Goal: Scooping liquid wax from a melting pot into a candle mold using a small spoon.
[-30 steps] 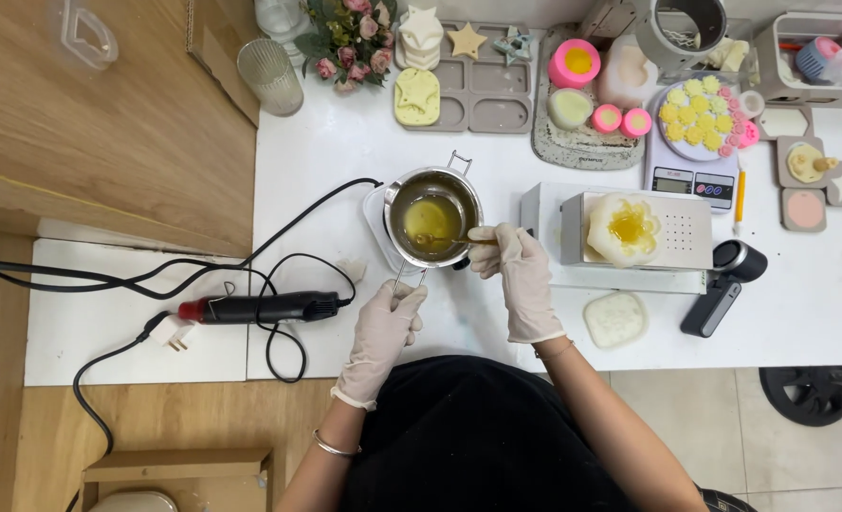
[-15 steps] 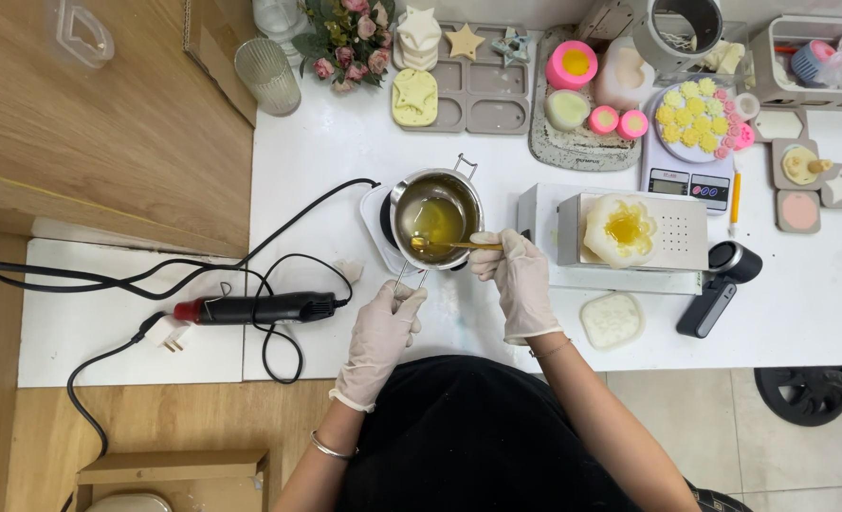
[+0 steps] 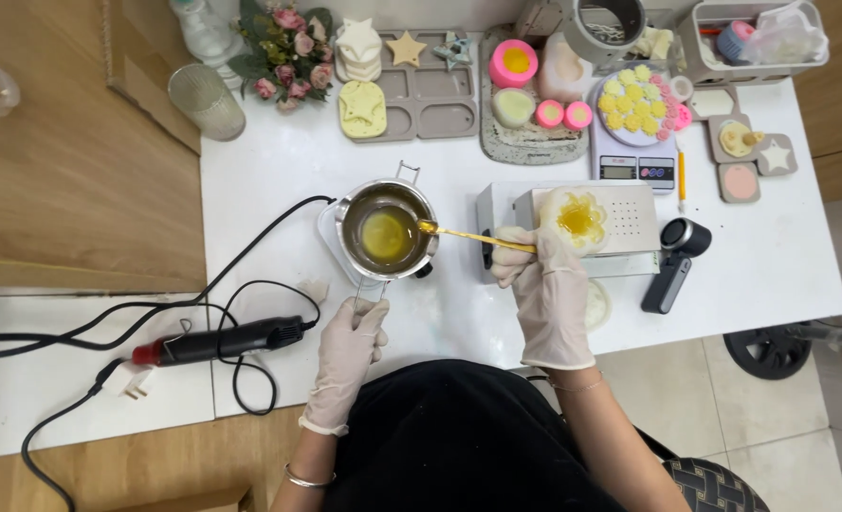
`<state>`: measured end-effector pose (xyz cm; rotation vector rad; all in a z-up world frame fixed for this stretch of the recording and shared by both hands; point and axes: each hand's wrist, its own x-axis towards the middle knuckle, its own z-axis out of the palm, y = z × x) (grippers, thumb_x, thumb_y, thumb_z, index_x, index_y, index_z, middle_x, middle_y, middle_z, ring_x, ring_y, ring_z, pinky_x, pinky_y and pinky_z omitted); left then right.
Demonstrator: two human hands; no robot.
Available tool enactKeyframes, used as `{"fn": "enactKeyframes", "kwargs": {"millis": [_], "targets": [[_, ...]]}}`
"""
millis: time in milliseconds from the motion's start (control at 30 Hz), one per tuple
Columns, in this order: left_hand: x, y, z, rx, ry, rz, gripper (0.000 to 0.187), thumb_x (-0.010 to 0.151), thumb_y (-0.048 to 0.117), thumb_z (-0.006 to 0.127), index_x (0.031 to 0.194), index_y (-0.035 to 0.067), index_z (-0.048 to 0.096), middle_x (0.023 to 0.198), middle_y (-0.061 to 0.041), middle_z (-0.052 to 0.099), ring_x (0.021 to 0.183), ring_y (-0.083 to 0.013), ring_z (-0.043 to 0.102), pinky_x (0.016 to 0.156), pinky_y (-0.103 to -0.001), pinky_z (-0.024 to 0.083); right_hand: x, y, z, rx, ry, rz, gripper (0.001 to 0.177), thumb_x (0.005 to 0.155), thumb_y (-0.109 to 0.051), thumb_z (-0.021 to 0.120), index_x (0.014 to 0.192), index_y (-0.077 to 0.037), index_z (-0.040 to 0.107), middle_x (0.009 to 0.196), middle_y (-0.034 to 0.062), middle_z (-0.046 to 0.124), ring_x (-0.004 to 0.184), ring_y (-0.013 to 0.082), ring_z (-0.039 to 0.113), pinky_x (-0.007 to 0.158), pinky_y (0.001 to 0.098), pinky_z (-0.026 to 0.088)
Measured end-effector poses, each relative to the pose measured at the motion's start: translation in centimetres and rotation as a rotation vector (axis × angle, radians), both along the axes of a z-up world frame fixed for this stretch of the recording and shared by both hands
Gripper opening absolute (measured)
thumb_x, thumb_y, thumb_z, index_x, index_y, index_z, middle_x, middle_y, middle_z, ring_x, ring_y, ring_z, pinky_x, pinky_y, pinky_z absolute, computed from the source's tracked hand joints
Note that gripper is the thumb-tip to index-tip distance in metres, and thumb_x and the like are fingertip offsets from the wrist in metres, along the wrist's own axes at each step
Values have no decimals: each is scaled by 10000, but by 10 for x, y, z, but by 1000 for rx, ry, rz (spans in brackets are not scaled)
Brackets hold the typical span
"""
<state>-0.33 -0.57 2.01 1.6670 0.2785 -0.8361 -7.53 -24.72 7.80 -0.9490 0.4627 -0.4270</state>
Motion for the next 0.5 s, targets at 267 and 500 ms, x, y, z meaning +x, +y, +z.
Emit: {"fn": "enactKeyframes", "kwargs": {"millis": [267,500], "targets": [[2,4,-11,-28,-32,-8,297,917,312,701,965,22,664,623,-27,591,465,-83,475,451,-250,397,-53,-57,35,-160,141,-335,411,1133,-280,441,1149,92,616,873,177,680,731,225,621,705,330,522],[0,5,-14,7,-34,-5,290,911,310,705,960,26,666,627,-29,591,471,-85,472,457,-246,382,-75,-76,29,-383,202,-498,426,1139,-269,452,1135,122,621,911,193,691,730,210,641,681,302,531]]}}
